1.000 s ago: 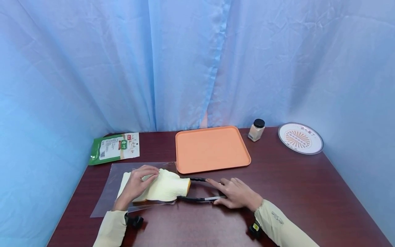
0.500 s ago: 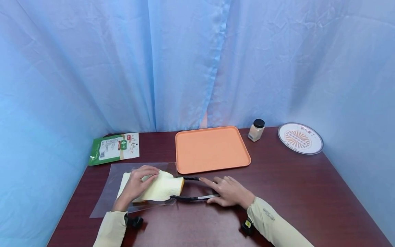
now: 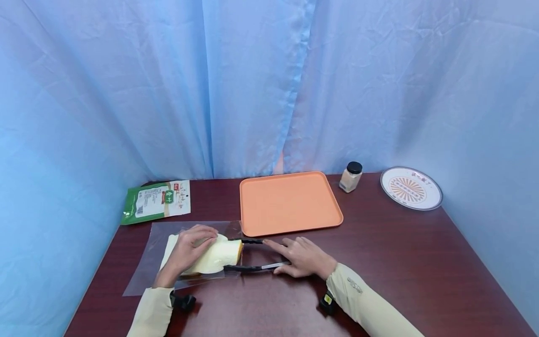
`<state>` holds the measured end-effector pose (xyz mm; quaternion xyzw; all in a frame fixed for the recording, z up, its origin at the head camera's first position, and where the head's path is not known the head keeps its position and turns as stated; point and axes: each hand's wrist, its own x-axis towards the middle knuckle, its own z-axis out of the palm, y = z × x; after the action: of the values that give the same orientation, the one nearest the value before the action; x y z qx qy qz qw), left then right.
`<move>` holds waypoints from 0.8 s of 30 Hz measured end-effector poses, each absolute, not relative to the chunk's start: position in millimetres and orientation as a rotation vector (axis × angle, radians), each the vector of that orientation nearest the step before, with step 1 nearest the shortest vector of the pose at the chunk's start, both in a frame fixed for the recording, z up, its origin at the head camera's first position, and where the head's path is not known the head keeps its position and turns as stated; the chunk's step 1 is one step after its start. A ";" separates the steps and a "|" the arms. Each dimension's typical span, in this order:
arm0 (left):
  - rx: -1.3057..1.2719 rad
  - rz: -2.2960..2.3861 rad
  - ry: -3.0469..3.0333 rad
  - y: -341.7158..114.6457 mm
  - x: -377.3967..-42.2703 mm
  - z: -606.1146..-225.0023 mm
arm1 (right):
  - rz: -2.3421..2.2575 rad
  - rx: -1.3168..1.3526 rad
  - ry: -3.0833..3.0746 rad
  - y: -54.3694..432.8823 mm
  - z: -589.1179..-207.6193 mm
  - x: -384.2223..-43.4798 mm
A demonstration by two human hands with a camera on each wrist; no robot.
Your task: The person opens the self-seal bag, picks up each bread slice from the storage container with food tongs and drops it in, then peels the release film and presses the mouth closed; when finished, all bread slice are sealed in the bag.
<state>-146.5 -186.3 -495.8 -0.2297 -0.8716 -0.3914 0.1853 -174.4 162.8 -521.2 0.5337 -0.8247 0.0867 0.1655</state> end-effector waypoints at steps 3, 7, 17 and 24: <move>-0.660 -1.101 -2.436 -187.1 -147.3 -496.3 | 0.268 1.530 -2.341 159.0 -521.7 -176.9; -0.671 -1.107 -2.432 -187.8 -147.7 -497.1 | 0.278 1.545 -2.324 153.9 -521.7 -179.3; -0.684 -1.123 -2.434 -187.4 -146.7 -492.4 | 0.246 1.568 -2.313 141.0 -520.9 -183.8; -0.689 -1.126 -2.434 -187.8 -146.8 -492.9 | 0.218 1.563 -2.318 131.4 -519.6 -184.3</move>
<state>-146.8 -187.8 -492.9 -0.2446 -0.8638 -0.3996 0.1852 -184.3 131.4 -519.6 0.5495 -0.8148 0.0765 0.1680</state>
